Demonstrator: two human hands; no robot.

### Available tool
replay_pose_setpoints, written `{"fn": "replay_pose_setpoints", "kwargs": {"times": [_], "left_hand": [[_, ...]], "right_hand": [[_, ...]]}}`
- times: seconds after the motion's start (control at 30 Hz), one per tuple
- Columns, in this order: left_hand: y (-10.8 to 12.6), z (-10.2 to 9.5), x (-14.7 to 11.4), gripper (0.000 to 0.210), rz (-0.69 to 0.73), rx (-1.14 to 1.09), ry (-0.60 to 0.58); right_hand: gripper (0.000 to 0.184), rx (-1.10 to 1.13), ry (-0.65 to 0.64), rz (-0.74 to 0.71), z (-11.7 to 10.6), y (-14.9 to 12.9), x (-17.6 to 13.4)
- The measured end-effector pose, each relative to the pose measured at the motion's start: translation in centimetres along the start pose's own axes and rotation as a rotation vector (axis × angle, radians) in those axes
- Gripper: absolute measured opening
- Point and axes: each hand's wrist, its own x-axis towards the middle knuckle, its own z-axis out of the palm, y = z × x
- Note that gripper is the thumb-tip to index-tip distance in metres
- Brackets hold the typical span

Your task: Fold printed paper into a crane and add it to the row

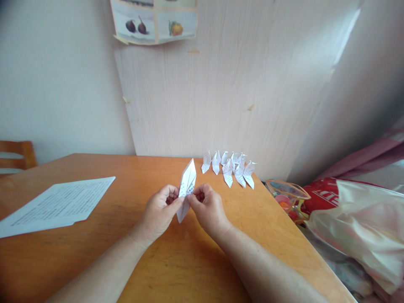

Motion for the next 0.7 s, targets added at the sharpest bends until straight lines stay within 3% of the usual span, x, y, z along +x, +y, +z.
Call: {"fn": "replay_pose_setpoints", "kwargs": {"times": [0.33,0.7], "left_hand": [[-0.54,-0.06,0.07,0.009,0.013,0.006,-0.012],[-0.95,-0.07,0.17,0.010,0.025,0.023,-0.019]], "right_hand": [[0.027,0.109,-0.018,0.043,0.09,-0.26,-0.05],[0.024,0.069,-0.004,0.009,0.10,0.15,0.06]]}}
